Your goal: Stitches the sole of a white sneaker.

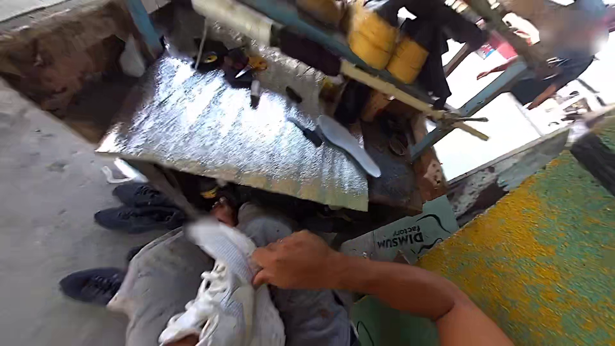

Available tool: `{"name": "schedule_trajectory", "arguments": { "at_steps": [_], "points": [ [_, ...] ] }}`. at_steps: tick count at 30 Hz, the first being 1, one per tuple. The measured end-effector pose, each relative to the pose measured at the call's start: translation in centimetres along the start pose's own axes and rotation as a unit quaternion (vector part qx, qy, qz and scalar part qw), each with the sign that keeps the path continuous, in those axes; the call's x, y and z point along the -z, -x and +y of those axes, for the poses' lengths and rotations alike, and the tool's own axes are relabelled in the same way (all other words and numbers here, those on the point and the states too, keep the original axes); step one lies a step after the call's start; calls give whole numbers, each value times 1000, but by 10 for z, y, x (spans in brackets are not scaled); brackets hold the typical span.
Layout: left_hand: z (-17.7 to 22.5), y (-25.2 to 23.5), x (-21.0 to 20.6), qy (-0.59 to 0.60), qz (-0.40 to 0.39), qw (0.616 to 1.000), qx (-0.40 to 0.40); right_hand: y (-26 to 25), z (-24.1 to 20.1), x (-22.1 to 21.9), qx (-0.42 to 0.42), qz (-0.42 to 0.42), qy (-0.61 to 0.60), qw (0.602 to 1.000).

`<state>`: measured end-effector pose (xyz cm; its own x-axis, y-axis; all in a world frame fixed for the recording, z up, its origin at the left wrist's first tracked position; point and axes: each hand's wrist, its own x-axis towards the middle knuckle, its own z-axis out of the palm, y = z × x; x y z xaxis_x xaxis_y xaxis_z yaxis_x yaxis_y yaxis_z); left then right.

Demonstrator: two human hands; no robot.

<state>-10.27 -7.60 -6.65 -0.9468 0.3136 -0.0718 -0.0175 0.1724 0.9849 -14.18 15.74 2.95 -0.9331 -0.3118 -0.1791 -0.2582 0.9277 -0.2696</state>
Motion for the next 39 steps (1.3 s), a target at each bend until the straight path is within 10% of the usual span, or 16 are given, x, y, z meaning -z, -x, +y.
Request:
{"name": "schedule_trajectory", "arguments": {
  "at_steps": [8,19,39],
  "points": [
    [12,-2,-9,92,67,994,4,44,59,-10,-116,92,48,988],
    [18,-4,-13,93,46,995,13,60,5,-58,-15,269,-186,945],
    [16,-2,9,-24,-41,999,10,29,-21,-84,-57,342,-90,934]
  ]
}}
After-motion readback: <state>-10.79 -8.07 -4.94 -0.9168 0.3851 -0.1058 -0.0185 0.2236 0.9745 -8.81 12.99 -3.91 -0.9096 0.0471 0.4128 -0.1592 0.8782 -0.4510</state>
